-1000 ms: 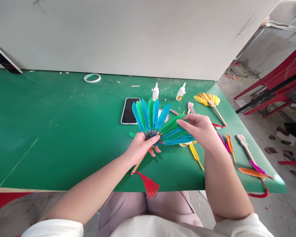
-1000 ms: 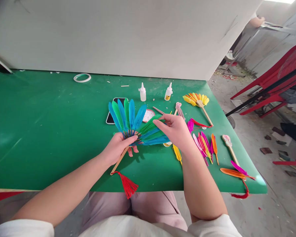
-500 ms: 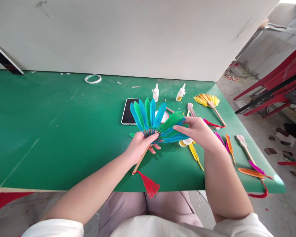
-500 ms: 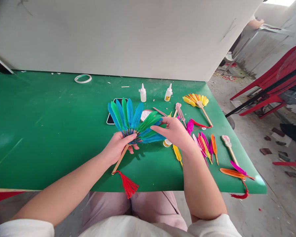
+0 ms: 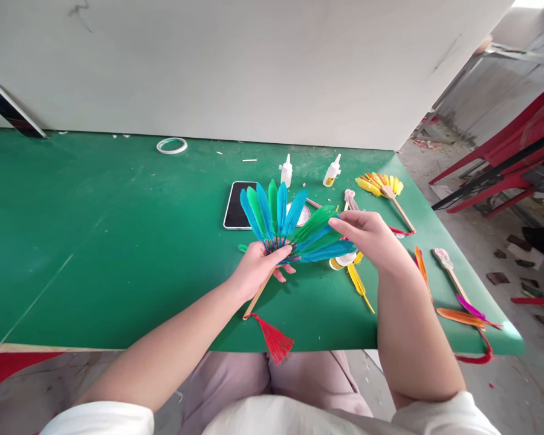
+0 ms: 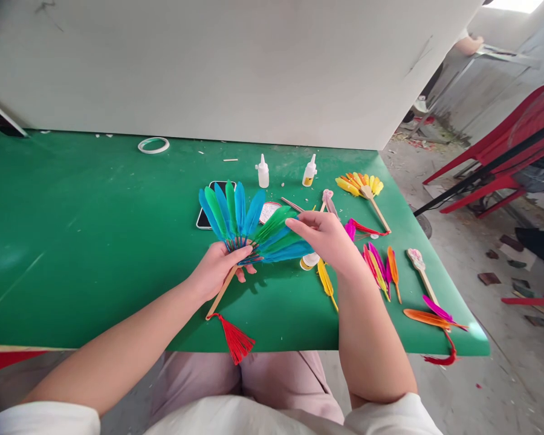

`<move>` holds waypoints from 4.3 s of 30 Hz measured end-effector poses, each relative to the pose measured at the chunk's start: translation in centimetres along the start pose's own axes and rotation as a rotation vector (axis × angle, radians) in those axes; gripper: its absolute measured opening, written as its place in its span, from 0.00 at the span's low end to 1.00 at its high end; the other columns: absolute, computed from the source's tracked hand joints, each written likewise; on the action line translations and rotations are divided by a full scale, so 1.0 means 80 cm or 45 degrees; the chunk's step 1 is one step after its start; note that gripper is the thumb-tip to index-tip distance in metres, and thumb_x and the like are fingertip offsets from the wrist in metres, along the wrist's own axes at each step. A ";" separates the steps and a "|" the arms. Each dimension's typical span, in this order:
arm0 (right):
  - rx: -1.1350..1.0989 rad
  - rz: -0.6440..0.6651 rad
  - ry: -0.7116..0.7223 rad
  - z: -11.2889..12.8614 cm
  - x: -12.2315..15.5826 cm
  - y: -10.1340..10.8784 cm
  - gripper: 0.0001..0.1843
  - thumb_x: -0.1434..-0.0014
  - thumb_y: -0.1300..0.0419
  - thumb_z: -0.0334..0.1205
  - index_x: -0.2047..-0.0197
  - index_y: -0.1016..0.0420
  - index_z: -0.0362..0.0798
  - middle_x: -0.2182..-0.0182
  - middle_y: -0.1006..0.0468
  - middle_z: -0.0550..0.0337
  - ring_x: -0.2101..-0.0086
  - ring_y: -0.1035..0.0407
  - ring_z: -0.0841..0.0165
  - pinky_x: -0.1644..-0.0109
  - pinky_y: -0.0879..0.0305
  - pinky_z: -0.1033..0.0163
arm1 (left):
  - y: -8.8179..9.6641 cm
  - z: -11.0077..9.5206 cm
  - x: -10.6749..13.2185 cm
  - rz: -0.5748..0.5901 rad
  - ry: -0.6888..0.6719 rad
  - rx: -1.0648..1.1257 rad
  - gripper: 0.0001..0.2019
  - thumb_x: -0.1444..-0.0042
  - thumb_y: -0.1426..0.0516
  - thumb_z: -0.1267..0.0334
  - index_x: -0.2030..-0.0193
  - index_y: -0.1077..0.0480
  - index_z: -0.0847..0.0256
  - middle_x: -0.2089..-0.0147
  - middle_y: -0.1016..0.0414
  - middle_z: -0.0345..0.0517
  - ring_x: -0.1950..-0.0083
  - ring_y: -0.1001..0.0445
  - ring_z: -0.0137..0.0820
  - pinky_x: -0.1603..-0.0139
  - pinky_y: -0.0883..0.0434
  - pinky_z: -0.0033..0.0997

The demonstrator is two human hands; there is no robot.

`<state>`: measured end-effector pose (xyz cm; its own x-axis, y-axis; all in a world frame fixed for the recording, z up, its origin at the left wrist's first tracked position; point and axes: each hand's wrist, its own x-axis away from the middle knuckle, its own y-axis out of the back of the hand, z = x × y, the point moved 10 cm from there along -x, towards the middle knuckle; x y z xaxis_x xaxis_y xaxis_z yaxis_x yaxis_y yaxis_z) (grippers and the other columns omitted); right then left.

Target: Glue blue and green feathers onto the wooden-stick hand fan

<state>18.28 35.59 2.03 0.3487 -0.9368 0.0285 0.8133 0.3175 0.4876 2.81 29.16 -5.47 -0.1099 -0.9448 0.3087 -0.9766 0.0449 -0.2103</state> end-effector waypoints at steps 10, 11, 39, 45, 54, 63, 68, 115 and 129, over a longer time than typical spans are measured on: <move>0.003 -0.047 -0.001 -0.003 0.000 0.005 0.17 0.50 0.41 0.53 0.73 0.29 0.45 0.81 0.40 0.66 0.79 0.50 0.77 0.78 0.55 0.68 | 0.002 0.000 -0.001 -0.018 0.006 0.030 0.14 0.51 0.41 0.57 0.63 0.31 0.66 0.66 0.25 0.46 0.75 0.27 0.26 0.84 0.32 0.20; 0.005 -0.052 -0.004 -0.003 0.000 0.006 0.17 0.50 0.41 0.53 0.73 0.29 0.46 0.81 0.40 0.66 0.79 0.49 0.77 0.77 0.54 0.68 | 0.002 0.000 0.000 -0.020 0.008 0.039 0.13 0.51 0.41 0.57 0.63 0.31 0.66 0.67 0.25 0.46 0.75 0.27 0.26 0.84 0.32 0.20; -0.126 -0.251 0.040 -0.002 -0.007 0.012 0.14 0.52 0.39 0.49 0.74 0.30 0.44 0.82 0.38 0.67 0.80 0.48 0.78 0.77 0.51 0.69 | 0.008 0.002 -0.002 -0.076 -0.018 0.208 0.12 0.57 0.36 0.64 0.64 0.27 0.65 0.65 0.23 0.44 0.66 0.24 0.28 0.69 0.26 0.23; -0.106 -0.478 0.257 0.029 0.007 0.035 0.11 0.47 0.42 0.45 0.66 0.27 0.47 0.71 0.27 0.61 0.70 0.34 0.72 0.68 0.37 0.67 | 0.012 0.007 -0.007 -0.110 0.016 0.363 0.10 0.57 0.36 0.65 0.66 0.26 0.66 0.65 0.23 0.47 0.62 0.24 0.30 0.62 0.26 0.24; 0.032 -0.265 0.132 0.036 0.059 -0.073 0.15 0.50 0.40 0.46 0.61 0.37 0.50 0.71 0.25 0.62 0.70 0.30 0.69 0.73 0.36 0.67 | 0.017 -0.016 -0.010 -0.199 -0.143 0.643 0.11 0.58 0.36 0.65 0.66 0.26 0.66 0.60 0.23 0.47 0.53 0.27 0.33 0.48 0.33 0.32; -0.101 -0.059 -0.093 -0.017 0.081 -0.128 0.08 0.46 0.47 0.44 0.65 0.44 0.53 0.73 0.28 0.68 0.79 0.32 0.72 0.76 0.37 0.68 | 0.022 -0.003 0.008 -0.185 -0.212 0.662 0.17 0.57 0.36 0.62 0.59 0.29 0.63 0.57 0.25 0.49 0.54 0.27 0.34 0.51 0.34 0.36; 0.168 -0.017 -0.088 -0.041 0.105 -0.118 0.05 0.45 0.50 0.41 0.64 0.41 0.53 0.73 0.27 0.67 0.81 0.34 0.74 0.76 0.40 0.68 | 0.124 -0.014 0.023 -0.520 -0.239 0.390 0.20 0.50 0.44 0.51 0.53 0.34 0.61 0.62 0.25 0.47 0.59 0.26 0.32 0.57 0.32 0.33; 0.855 -0.224 0.628 -0.008 0.103 -0.121 0.16 0.42 0.48 0.36 0.51 0.29 0.45 0.60 0.29 0.51 0.62 0.38 0.63 0.56 0.35 0.56 | 0.052 -0.031 -0.047 -0.126 -0.401 -0.938 0.19 0.50 0.44 0.58 0.51 0.32 0.58 0.76 0.34 0.37 0.74 0.37 0.26 0.71 0.40 0.25; 0.829 -0.210 0.602 -0.012 0.101 -0.121 0.16 0.41 0.49 0.37 0.50 0.30 0.47 0.60 0.29 0.52 0.62 0.38 0.63 0.56 0.35 0.55 | 0.059 -0.033 -0.033 -0.138 -0.409 -1.114 0.14 0.49 0.45 0.61 0.55 0.30 0.56 0.74 0.35 0.38 0.73 0.36 0.26 0.68 0.38 0.25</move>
<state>13.66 25.09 -3.30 0.5260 -0.7572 -0.3874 0.4886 -0.1038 0.8663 -1.98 32.76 -4.82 -0.0815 -0.9966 -0.0129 -0.7846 0.0561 0.6175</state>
